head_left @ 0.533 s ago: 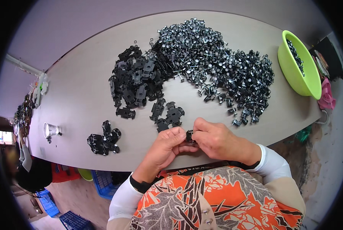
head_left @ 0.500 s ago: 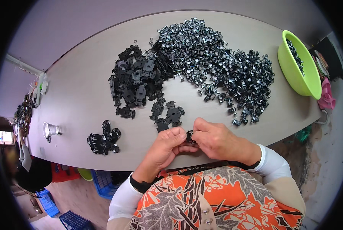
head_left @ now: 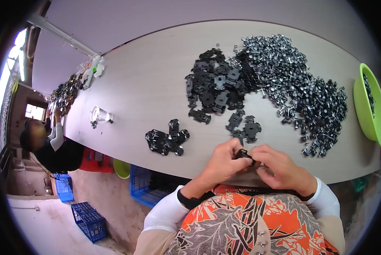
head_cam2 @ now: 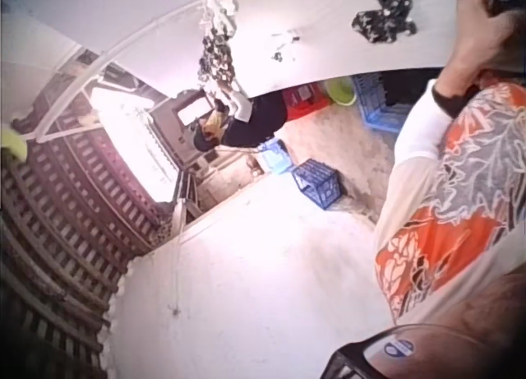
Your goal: The person assembles small black plastic components with metal fasteners at a table. They repeatedly pick up a plastic piece, insert a metal fastener, and place the assembled unit on the table. The process is continuous and repetitive throughout the clip.
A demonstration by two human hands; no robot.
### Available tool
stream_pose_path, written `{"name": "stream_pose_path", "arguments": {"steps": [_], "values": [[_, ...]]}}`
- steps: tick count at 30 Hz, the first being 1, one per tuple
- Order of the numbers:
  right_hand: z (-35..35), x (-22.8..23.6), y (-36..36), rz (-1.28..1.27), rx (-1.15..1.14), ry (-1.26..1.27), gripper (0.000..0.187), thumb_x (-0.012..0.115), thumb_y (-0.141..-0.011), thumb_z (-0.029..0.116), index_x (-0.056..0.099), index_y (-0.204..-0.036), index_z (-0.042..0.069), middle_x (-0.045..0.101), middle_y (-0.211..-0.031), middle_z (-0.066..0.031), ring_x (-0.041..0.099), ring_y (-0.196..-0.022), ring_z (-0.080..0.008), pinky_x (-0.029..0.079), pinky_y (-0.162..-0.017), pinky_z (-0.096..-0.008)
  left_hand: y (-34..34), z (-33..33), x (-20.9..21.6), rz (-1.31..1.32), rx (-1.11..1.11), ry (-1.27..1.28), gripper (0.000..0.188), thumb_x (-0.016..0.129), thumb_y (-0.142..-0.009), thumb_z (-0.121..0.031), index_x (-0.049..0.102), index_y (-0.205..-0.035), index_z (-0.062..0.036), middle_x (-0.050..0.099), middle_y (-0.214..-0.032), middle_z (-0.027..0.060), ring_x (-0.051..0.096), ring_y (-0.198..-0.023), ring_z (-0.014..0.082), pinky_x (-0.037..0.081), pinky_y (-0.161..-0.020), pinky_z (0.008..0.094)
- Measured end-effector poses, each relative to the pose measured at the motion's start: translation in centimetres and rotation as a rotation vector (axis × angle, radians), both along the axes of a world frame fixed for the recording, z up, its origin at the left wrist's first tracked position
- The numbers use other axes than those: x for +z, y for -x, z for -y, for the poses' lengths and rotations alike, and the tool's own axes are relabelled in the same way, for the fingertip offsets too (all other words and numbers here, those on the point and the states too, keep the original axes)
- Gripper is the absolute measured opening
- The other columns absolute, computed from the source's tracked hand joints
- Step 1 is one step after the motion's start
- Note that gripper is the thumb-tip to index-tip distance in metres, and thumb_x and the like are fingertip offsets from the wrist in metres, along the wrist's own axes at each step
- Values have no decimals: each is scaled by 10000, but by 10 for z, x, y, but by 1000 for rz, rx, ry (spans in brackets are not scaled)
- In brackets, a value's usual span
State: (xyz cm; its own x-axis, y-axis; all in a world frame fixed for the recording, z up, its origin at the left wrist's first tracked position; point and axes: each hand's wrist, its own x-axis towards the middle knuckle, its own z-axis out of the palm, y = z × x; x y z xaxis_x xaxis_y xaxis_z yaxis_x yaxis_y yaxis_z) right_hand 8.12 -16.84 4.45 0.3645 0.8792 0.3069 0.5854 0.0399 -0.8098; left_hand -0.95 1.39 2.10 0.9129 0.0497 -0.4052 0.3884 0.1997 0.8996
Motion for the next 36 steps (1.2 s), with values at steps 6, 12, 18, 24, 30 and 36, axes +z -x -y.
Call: {"name": "stream_pose_path", "arguments": {"steps": [6,12,18,24,30,36], "values": [[25,4,-25,62,-257,-29,276,617,-722,-108,582,-976,-7,621,-1003,-142,619,-703,-202,502,-584,-276,39,-63,-11,185,404,-621,262,738,-680,-94,481,-698,-47,398,-604,-30,371,-564,65,318,-487,257],[37,-2,-27,128,-294,1,196,613,-731,-115,592,-896,-12,629,-874,-120,612,-653,-218,488,-559,-287,61,-101,10,77,524,-719,266,720,-708,-24,458,-674,-59,403,-621,-62,355,-581,31,302,-488,230],[48,3,-29,170,-356,28,154,626,-739,-97,598,-860,-6,625,-832,-113,614,-637,-235,486,-556,-297,53,-100,42,122,443,-1505,393,796,-680,-180,596,-975,-14,590,-1049,130,566,-930,292,453,-822,403],[49,-8,-34,282,-337,64,153,629,-739,-64,601,-871,7,599,-830,-100,605,-638,-265,480,-550,-328,38,-97,13,-38,51,-1689,544,666,-815,-257,544,-1329,-128,435,-1426,163,376,-1338,326,227,-1089,554],[67,-7,-41,326,-383,176,129,634,-747,-24,596,-862,20,586,-816,-89,605,-631,-278,484,-545,-357,87,-117,3,20,197,-1623,431,634,-813,-169,599,-1232,-73,528,-1312,167,501,-1193,340,310,-1043,471],[74,-4,-57,386,-536,199,105,619,-769,-12,597,-867,22,582,-822,-96,609,-643,-299,486,-554,-369,169,-145,-26,31,412,-1492,441,669,-777,-123,614,-1211,-68,548,-1306,153,531,-1168,318,344,-1021,477]]}}
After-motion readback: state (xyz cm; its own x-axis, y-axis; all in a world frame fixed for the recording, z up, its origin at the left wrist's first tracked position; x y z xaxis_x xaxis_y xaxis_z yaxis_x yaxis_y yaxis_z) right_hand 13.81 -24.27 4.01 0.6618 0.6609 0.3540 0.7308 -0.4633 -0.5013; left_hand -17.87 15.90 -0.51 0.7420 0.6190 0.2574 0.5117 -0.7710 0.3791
